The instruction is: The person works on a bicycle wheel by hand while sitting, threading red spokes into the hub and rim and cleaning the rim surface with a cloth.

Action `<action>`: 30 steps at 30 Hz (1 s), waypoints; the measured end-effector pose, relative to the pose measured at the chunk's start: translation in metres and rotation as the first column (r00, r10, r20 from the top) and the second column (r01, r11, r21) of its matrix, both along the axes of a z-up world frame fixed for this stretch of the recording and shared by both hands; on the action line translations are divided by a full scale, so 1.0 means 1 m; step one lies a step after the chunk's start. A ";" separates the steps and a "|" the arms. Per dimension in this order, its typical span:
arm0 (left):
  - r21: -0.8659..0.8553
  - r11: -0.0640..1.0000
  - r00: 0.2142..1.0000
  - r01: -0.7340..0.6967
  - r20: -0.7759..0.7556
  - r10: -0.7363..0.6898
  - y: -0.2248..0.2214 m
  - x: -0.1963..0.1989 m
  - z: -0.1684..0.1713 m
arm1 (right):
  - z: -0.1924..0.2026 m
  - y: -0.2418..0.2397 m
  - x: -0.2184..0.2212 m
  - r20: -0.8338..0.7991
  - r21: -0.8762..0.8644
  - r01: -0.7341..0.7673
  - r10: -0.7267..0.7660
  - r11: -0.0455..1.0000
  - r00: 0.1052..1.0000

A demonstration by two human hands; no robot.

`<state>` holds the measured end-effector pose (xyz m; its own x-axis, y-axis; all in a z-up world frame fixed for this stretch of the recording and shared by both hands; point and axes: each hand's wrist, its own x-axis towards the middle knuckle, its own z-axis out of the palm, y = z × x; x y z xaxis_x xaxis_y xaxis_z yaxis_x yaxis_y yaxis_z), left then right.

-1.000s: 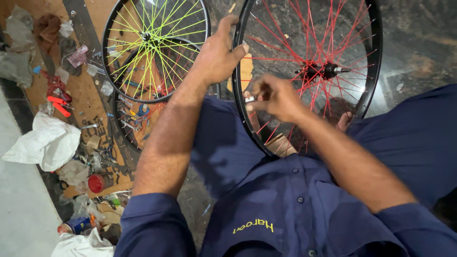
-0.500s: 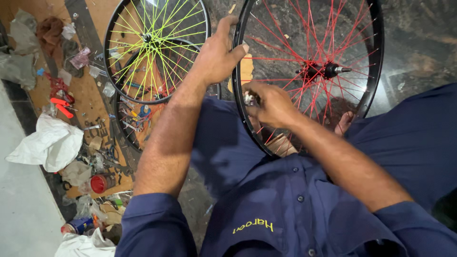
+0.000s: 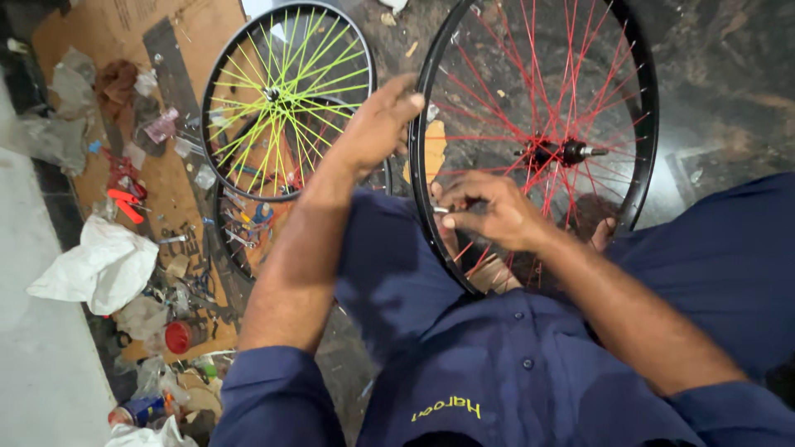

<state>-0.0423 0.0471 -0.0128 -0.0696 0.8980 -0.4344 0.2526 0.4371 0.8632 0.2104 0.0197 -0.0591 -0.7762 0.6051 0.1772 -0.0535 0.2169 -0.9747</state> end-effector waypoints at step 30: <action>0.046 0.978 0.922 0.204 0.326 -0.208 -0.012 -0.015 0.007 | 0.019 0.017 -0.006 -0.124 0.237 0.519 -0.504 0.821 0.855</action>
<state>-0.0568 0.0349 -0.0059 0.2619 0.8819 -0.3919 0.0388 0.3961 0.9174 0.2047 0.0369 -0.0402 -0.3526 0.8410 0.4103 0.0844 0.4653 -0.8811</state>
